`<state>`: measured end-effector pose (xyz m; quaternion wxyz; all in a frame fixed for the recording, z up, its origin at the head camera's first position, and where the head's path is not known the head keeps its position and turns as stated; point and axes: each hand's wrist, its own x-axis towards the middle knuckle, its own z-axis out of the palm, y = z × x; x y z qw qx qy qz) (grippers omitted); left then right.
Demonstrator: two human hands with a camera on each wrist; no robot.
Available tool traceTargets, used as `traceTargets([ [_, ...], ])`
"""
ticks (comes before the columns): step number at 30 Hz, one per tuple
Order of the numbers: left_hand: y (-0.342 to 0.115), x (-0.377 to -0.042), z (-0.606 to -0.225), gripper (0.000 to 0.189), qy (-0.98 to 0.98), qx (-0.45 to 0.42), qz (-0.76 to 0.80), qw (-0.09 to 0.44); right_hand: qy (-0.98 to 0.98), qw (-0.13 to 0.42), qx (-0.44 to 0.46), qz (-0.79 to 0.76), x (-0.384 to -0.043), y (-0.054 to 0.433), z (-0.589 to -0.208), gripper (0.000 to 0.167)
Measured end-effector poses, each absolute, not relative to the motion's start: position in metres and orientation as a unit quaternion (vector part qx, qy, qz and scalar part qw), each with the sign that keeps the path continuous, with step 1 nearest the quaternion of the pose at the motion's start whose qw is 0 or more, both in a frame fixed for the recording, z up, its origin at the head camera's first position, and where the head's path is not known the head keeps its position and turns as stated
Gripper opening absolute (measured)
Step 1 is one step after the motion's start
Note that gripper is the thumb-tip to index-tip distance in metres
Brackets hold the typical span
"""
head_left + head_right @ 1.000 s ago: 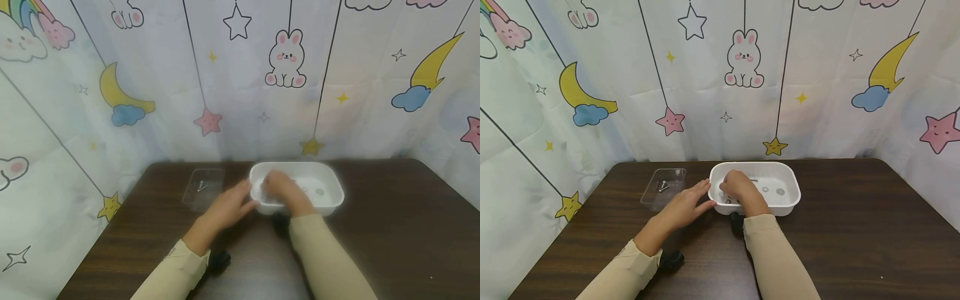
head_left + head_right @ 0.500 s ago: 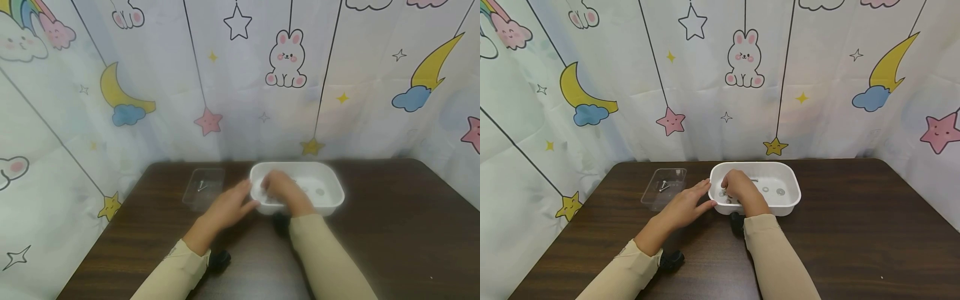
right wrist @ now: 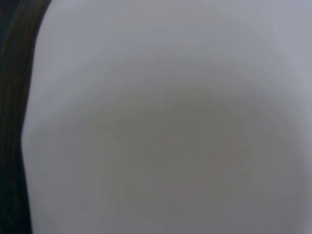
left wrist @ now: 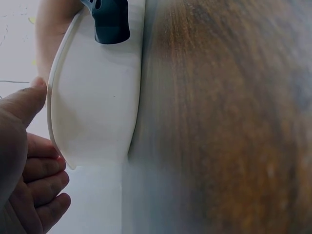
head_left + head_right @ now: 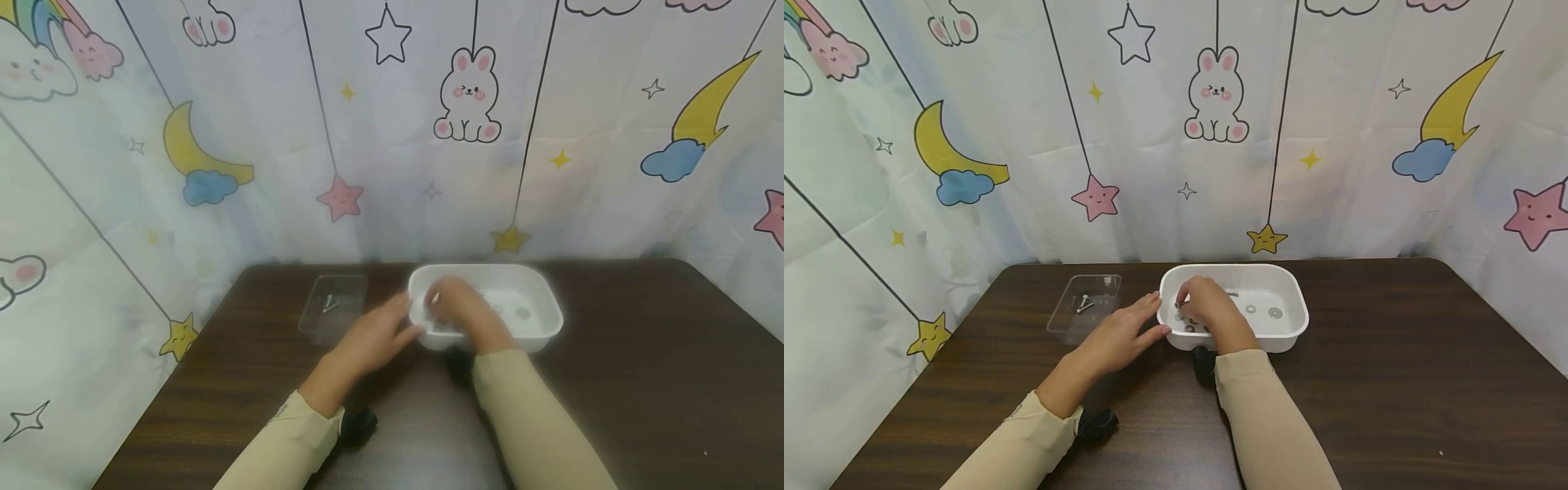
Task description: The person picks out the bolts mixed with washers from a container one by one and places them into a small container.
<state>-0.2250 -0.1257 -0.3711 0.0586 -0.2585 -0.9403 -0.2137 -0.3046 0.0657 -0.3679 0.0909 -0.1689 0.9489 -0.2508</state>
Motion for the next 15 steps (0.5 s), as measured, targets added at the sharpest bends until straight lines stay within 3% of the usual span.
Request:
traceTargets([
  [6,-0.1259,-0.2235,-0.3699,0.065,-0.939,-0.262,-0.216,0.061,0.939,0.114,-0.136,-0.295,-0.3020,0.0638,-0.3666,0.011],
  [15,-0.1260,-0.2241,-0.3714,0.063,-0.933,-0.270,-0.227,0.071,0.931,0.088,-0.139,-0.324,-0.3051,0.0660,-0.3682,0.007],
])
